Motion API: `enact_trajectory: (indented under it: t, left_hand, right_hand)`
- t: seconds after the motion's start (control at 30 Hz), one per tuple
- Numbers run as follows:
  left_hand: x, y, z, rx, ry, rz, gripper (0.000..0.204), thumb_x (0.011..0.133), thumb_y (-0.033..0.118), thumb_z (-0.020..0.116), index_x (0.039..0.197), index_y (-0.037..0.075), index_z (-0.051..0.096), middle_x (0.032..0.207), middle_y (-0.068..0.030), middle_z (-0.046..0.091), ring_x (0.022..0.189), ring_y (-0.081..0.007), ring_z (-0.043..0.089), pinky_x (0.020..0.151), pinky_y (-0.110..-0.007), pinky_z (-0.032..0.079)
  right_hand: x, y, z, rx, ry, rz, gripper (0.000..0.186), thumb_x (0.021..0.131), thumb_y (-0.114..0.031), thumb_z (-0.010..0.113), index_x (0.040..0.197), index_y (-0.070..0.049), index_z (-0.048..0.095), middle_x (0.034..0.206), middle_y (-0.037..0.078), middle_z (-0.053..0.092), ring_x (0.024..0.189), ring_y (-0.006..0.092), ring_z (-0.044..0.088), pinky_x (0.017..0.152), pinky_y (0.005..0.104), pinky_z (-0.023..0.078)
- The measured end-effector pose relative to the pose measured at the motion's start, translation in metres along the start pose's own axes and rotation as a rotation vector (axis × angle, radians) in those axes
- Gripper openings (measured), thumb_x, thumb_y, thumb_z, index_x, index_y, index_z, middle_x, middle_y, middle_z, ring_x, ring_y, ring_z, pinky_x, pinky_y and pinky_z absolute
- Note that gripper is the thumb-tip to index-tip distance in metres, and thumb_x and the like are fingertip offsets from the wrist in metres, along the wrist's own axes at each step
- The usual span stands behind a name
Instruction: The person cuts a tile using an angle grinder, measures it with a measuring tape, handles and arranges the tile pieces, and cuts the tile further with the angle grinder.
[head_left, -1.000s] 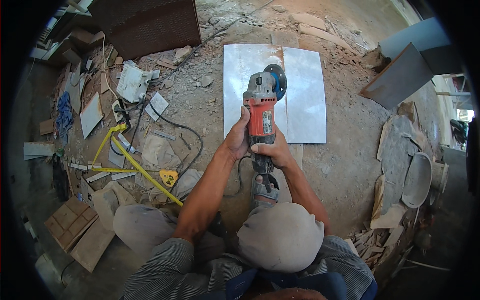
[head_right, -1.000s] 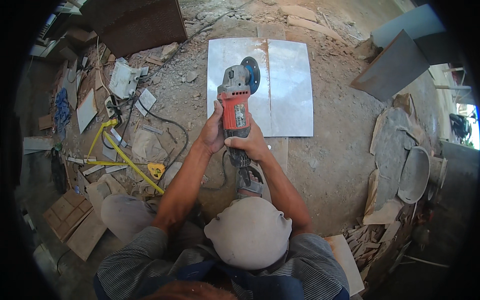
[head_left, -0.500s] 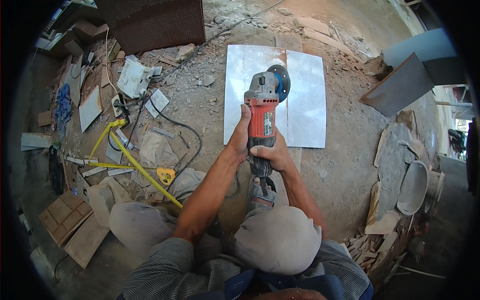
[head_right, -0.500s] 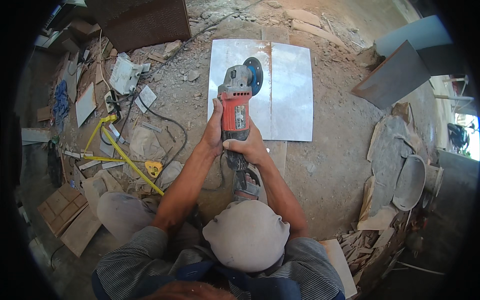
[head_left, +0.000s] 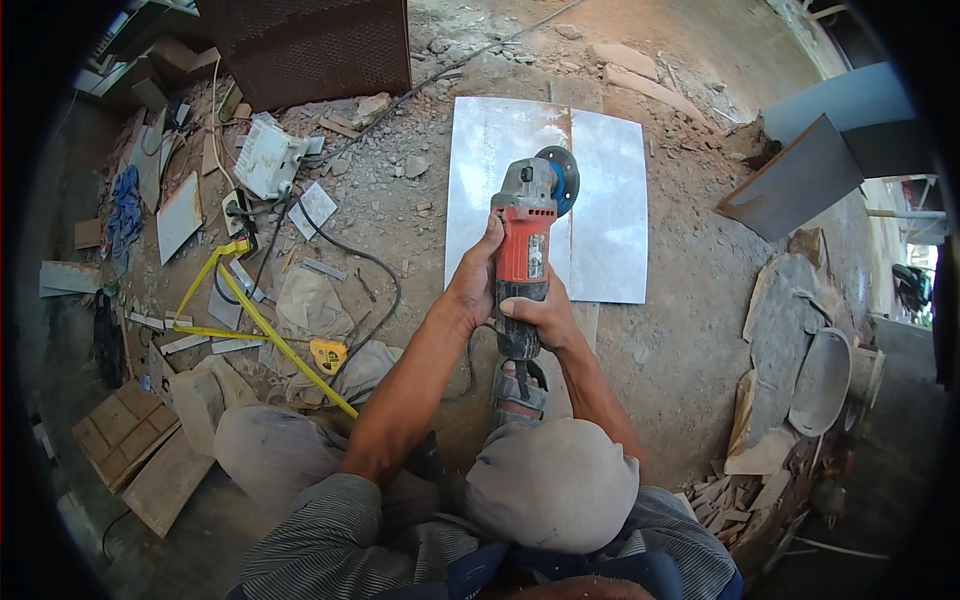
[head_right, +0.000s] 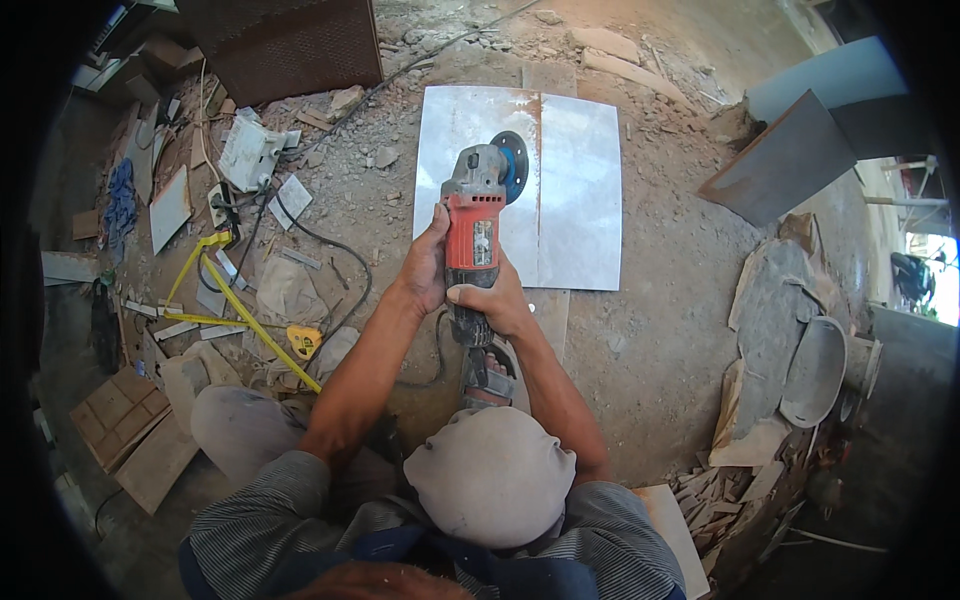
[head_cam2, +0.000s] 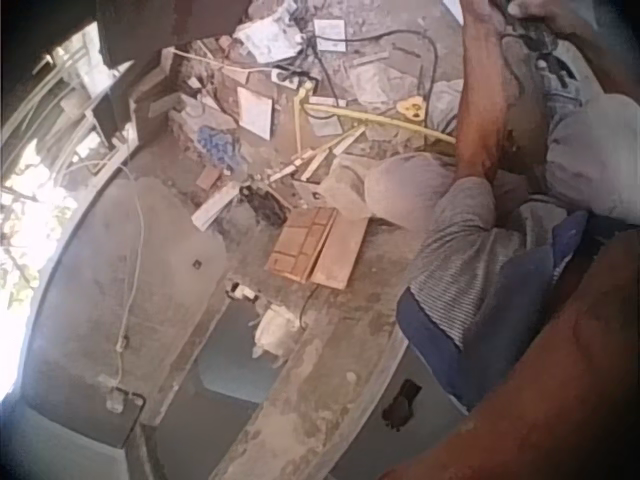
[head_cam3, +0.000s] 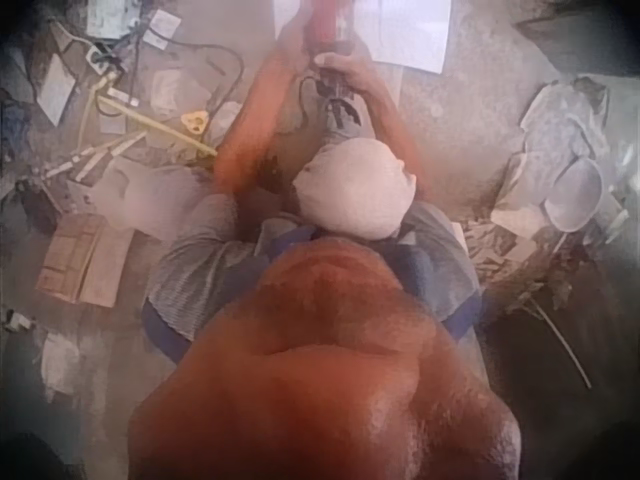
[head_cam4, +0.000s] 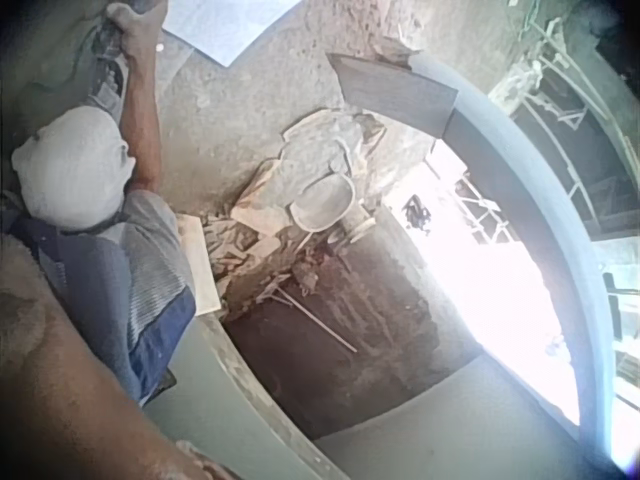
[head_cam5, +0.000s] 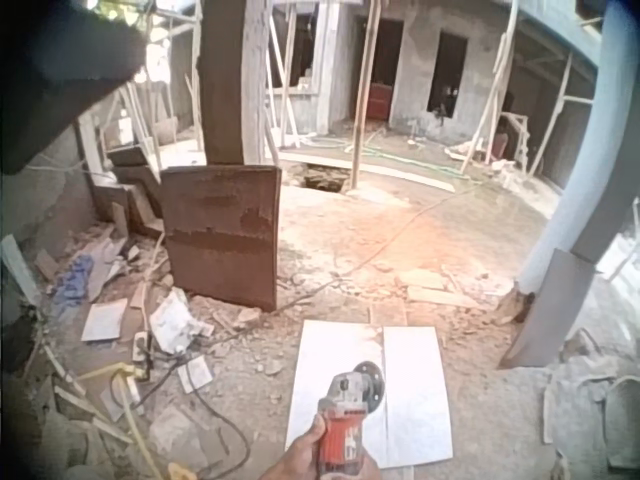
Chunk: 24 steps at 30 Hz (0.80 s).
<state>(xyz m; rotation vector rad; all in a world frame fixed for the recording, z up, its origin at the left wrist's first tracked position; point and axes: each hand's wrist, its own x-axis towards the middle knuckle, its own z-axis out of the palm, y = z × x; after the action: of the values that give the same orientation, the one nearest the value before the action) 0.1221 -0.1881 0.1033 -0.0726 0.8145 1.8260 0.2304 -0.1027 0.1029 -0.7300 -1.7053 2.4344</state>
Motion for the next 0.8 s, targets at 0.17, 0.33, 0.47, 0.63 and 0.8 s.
enact_trajectory:
  t: [0.17,0.33,0.47,0.63,0.8]
  left_hand:
    - [0.008,-0.010,-0.003,-0.021,-0.017,0.025,0.069,0.091,0.064,0.039,0.129,0.007,0.047,0.109,-0.0085,0.060,0.092,-0.0156,0.063,0.077,-0.030,0.056]
    - [0.015,-0.006,-0.005,-0.077,-0.001,0.015,0.065,0.094,0.062,0.035,0.129,0.008,0.048,0.110,-0.0088,0.060,0.093,-0.0159,0.063,0.080,-0.031,0.055]
    - [0.031,-0.009,-0.003,0.031,0.012,-0.149,0.075,0.091,0.067,0.035,0.131,0.005,0.047,0.115,-0.0106,0.059,0.103,-0.0201,0.059,0.090,-0.037,0.050]
    - [0.081,-0.020,-0.019,0.497,0.205,-0.122,0.092,0.084,0.077,0.037,0.135,0.001,0.042,0.127,-0.0146,0.052,0.121,-0.0271,0.047,0.096,-0.043,0.038]
    - [0.119,0.007,-0.046,1.841,0.142,0.258,0.088,0.073,0.047,0.074,0.145,0.020,0.031,0.149,-0.0155,0.029,0.133,-0.0408,0.031,0.104,-0.060,0.030]
  right_hand:
    - [0.001,-0.002,0.003,0.001,0.015,0.012,0.080,0.061,-0.021,0.079,0.128,0.002,0.043,0.109,0.007,0.057,0.098,0.0157,0.056,0.088,0.0294,0.045]
    - [0.006,0.005,-0.003,-0.053,0.022,0.013,0.077,0.061,-0.020,0.078,0.126,0.002,0.044,0.108,0.008,0.057,0.097,0.0153,0.056,0.087,0.0293,0.045]
    - [0.008,0.007,-0.017,0.000,0.063,0.036,0.069,0.063,-0.018,0.076,0.122,0.001,0.047,0.106,0.008,0.058,0.094,0.0152,0.057,0.083,0.0290,0.047]
    - [0.018,0.003,-0.065,-0.111,0.199,-0.048,0.064,0.063,-0.016,0.076,0.118,0.003,0.048,0.095,0.007,0.059,0.085,0.0153,0.058,0.076,0.0287,0.049]
    - [0.054,-0.015,-0.103,-0.395,0.342,-0.005,0.062,0.062,-0.018,0.077,0.112,0.006,0.048,0.096,0.011,0.060,0.083,0.0176,0.060,0.074,0.0289,0.049]
